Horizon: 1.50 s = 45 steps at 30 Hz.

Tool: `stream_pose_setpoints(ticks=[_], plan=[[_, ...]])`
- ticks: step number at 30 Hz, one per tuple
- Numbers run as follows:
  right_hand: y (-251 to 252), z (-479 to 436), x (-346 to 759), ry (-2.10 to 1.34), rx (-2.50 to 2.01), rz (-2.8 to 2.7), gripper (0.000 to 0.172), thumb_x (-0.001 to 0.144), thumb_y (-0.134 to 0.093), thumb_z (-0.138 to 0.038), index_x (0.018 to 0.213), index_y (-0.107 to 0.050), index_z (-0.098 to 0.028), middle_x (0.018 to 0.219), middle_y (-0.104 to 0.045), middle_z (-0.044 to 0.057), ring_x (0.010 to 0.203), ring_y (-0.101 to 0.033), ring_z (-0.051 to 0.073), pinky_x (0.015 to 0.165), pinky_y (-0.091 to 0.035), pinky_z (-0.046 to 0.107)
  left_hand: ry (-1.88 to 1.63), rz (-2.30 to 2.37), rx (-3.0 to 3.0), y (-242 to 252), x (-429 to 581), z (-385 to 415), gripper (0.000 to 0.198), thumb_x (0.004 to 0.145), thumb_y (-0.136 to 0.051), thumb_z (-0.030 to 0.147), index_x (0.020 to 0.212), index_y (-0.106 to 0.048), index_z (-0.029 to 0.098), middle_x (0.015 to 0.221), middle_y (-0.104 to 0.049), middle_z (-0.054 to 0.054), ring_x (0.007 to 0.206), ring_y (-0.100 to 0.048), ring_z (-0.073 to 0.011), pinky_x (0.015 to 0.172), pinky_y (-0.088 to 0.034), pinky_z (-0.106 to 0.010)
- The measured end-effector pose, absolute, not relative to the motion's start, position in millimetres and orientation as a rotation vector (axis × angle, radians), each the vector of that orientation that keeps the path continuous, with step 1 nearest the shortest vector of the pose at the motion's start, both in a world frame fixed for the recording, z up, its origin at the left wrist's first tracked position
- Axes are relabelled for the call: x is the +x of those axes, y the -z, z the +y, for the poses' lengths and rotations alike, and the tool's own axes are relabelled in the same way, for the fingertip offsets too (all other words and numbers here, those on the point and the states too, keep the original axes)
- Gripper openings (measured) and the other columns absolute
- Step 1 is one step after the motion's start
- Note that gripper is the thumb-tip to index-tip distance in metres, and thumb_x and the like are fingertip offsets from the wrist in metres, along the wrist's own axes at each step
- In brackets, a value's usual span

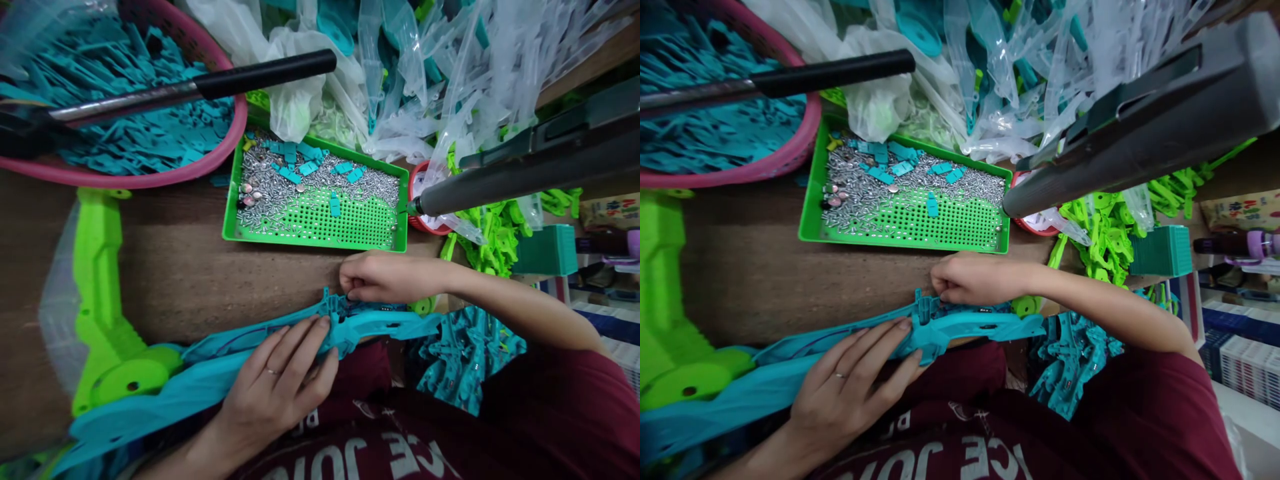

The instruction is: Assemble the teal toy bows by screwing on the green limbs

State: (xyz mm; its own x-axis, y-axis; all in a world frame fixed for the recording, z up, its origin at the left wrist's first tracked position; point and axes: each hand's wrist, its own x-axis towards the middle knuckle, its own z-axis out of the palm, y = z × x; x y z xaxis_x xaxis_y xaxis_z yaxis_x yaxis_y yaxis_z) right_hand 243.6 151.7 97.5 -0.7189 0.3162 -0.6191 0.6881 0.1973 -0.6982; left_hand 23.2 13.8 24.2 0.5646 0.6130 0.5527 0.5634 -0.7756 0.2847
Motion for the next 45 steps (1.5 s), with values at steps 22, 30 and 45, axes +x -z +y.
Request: stream_pose_setpoints(ticks=[22, 30, 45], plan=[[-103.4, 176.4, 196.7, 0.981, 0.494, 2.131, 0.021, 0.087, -0.05, 0.002, 0.097, -0.068, -0.002, 0.097, -0.073, 0.018, 0.068, -0.054, 0.013, 0.059, -0.034, 0.028, -0.943, 1.011, 2.656, -23.1, 23.6, 18.9, 0.025, 0.088, -0.07, 0.02, 0.11, -0.061, 0.015, 0.127, -0.063, -0.022, 0.114, -0.064, -0.0328, 0.092, -0.053, -0.044], [-114.5, 156.9, 238.8, 1.167, 0.943, 2.326, 0.008, 0.096, -0.052, -0.02, 0.099, -0.057, -0.015, 0.094, -0.066, 0.007, 0.073, -0.053, 0.013, 0.061, -0.035, 0.026, -0.766, 1.095, 2.626, -28.2, 26.2, 26.8, 0.037, 0.098, -0.057, 0.031, 0.128, -0.061, 0.011, 0.13, -0.064, -0.022, 0.116, -0.064, -0.0353, 0.095, -0.051, -0.049], [-99.5, 92.0, 320.8, 0.142, 2.418, 3.019, 0.023, 0.096, -0.055, -0.029, 0.118, -0.053, -0.023, 0.108, -0.059, 0.01, 0.106, -0.062, 0.023, 0.085, -0.053, 0.04, -0.839, 0.892, 2.74, -9.4, 26.8, 25.0, 0.036, 0.098, -0.044, 0.007, 0.13, -0.06, 0.003, 0.139, -0.06, -0.021, 0.143, -0.043, -0.0343, 0.117, -0.037, -0.05]])
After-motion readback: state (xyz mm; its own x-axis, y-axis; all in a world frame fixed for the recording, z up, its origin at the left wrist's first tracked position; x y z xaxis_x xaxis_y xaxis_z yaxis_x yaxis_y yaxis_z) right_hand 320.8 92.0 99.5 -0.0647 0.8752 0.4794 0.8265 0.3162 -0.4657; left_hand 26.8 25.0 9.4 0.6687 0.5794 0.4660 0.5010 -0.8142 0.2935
